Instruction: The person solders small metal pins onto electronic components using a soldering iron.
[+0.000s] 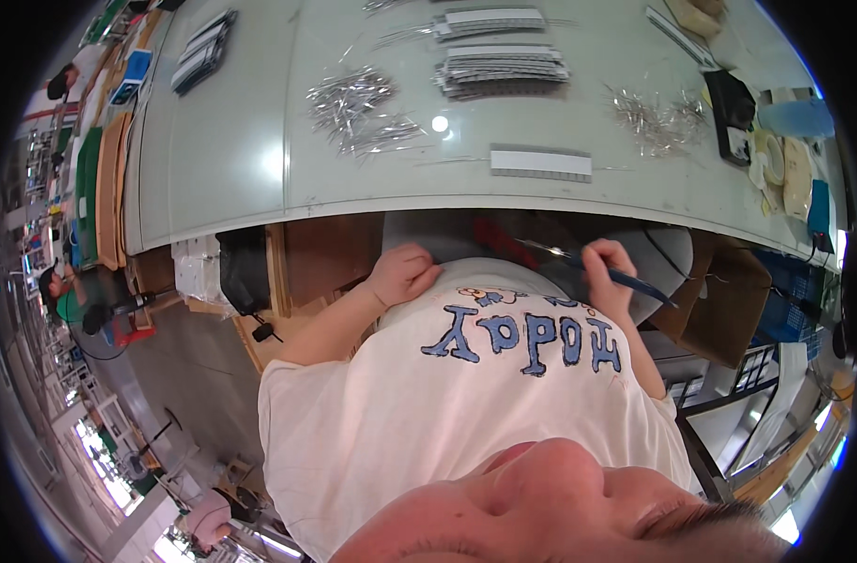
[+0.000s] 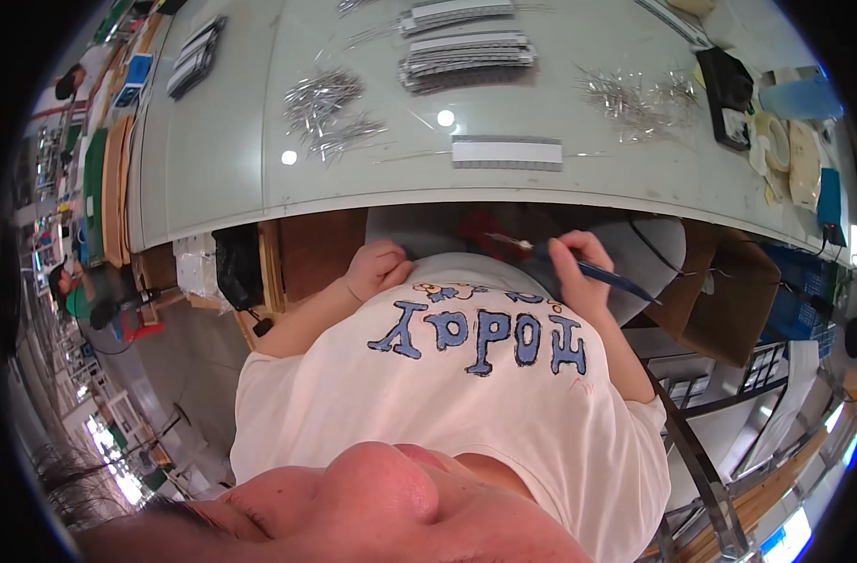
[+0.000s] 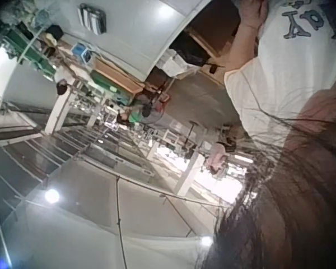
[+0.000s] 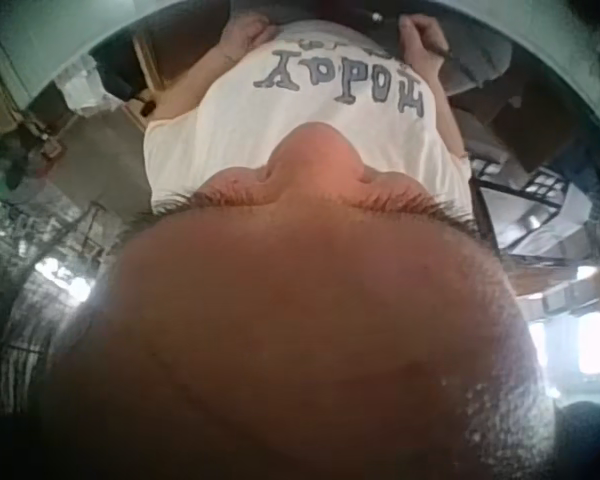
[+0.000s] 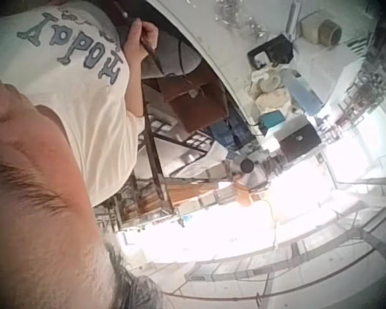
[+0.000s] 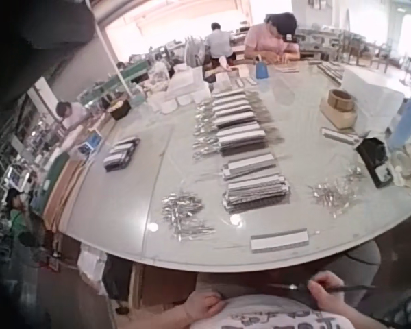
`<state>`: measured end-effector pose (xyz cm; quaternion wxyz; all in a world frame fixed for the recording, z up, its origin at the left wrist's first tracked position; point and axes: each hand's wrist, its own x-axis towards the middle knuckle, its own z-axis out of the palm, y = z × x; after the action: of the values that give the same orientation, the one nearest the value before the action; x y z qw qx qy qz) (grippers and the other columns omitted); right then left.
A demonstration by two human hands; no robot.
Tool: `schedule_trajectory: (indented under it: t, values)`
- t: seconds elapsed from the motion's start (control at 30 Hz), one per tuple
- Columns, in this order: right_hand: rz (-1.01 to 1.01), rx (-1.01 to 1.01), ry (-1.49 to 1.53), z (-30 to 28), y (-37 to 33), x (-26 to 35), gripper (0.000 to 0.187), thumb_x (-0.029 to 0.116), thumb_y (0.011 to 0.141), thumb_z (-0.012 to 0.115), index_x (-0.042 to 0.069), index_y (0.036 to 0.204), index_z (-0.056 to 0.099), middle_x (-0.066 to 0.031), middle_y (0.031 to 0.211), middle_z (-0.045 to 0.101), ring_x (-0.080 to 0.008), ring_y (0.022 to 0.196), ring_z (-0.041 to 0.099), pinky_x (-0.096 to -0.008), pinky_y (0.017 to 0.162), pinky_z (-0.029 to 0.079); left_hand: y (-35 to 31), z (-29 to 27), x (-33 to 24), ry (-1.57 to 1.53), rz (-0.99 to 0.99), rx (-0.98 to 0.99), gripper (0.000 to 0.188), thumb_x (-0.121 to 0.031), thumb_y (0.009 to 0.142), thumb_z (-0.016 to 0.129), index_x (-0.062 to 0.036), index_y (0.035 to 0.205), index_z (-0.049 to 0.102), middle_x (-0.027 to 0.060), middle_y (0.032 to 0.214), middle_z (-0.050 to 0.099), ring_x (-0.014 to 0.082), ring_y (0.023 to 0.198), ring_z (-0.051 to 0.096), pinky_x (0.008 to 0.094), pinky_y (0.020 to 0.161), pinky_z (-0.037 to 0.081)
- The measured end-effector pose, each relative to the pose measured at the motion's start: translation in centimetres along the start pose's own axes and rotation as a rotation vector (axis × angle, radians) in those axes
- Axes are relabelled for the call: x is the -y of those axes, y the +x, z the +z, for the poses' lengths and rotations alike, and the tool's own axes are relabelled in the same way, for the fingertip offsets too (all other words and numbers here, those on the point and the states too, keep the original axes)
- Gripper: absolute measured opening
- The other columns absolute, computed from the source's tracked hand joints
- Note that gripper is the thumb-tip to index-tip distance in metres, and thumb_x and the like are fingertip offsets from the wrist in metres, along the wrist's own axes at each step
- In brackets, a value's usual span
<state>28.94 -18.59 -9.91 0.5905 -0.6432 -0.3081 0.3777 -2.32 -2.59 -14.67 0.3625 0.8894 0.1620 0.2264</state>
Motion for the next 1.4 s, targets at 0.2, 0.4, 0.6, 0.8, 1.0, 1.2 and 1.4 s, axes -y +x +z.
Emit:
schedule_trajectory:
  t: [0.2, 0.4, 0.6, 0.8, 1.0, 1.2, 1.4]
  values:
    - [0.362, 0.089, 0.026, 8.7, 1.8, -3.4, 0.022, 0.022, 0.086, 0.070, 0.002, 0.094, 0.066, -0.0013, 0.068, 0.061, -0.0071, 0.061, 0.054, -0.0211, 0.055, 0.040, -6.1, 1.6, 2.1, -0.073, -0.338, -0.168, 0.017, -0.004, 0.084, 0.063, 0.0012, 0.069, 0.056, 0.0134, 0.073, 0.059, 0.0293, 0.063, 0.057, 0.0350, 0.056, 0.045]
    - [0.314, 0.167, 0.039, 12.3, 3.5, -5.4, 0.024, 0.023, 0.087, 0.070, 0.001, 0.094, 0.067, -0.0020, 0.070, 0.062, -0.0074, 0.061, 0.054, -0.0222, 0.057, 0.044, -6.8, 1.4, 2.8, -0.099, -0.328, -0.213, 0.017, -0.008, 0.085, 0.064, -0.0010, 0.071, 0.057, 0.0128, 0.073, 0.058, 0.0305, 0.064, 0.058, 0.0364, 0.056, 0.046]
    - [0.348, 0.218, -0.010, 13.3, 4.0, -5.9, 0.021, 0.021, 0.088, 0.069, 0.002, 0.093, 0.067, -0.0015, 0.074, 0.062, -0.0075, 0.059, 0.052, -0.0227, 0.054, 0.043, -6.5, 1.2, 3.0, -0.112, -0.330, -0.211, 0.018, -0.008, 0.085, 0.064, -0.0010, 0.070, 0.057, 0.0127, 0.073, 0.058, 0.0305, 0.064, 0.058, 0.0361, 0.056, 0.046]
    - [0.318, 0.201, 0.039, 13.5, 4.2, -5.8, 0.019, 0.020, 0.089, 0.067, 0.002, 0.093, 0.067, -0.0012, 0.071, 0.061, -0.0076, 0.056, 0.051, -0.0233, 0.054, 0.041, -6.3, 1.2, 3.0, -0.114, -0.334, -0.200, 0.018, -0.009, 0.085, 0.064, -0.0012, 0.070, 0.057, 0.0126, 0.072, 0.058, 0.0306, 0.063, 0.058, 0.0363, 0.055, 0.046]
    - [0.293, 0.222, 0.042, 13.5, 4.2, -5.6, 0.017, 0.019, 0.090, 0.066, 0.003, 0.093, 0.067, -0.0006, 0.070, 0.060, -0.0074, 0.055, 0.050, -0.0231, 0.053, 0.040, -6.1, 1.3, 3.1, -0.114, -0.343, -0.184, 0.019, -0.010, 0.085, 0.064, -0.0012, 0.070, 0.057, 0.0127, 0.072, 0.058, 0.0309, 0.063, 0.058, 0.0366, 0.055, 0.046]
    - [0.292, 0.226, 0.065, 13.5, 4.3, -6.0, 0.015, 0.018, 0.090, 0.066, 0.003, 0.094, 0.067, -0.0004, 0.072, 0.060, -0.0072, 0.056, 0.050, -0.0229, 0.053, 0.040, -6.2, 1.5, 3.2, -0.094, -0.346, -0.185, 0.019, -0.010, 0.085, 0.064, -0.0012, 0.070, 0.057, 0.0126, 0.072, 0.058, 0.0311, 0.063, 0.058, 0.0367, 0.055, 0.046]
    - [0.273, 0.236, 0.085, 13.1, 4.3, -6.4, 0.019, 0.021, 0.089, 0.068, 0.004, 0.098, 0.067, -0.0002, 0.078, 0.062, -0.0069, 0.058, 0.050, -0.0225, 0.053, 0.043, -5.9, 1.3, 3.1, -0.081, -0.336, -0.188, 0.019, -0.011, 0.085, 0.064, -0.0015, 0.070, 0.057, 0.0124, 0.073, 0.058, 0.0312, 0.064, 0.058, 0.0370, 0.056, 0.046]
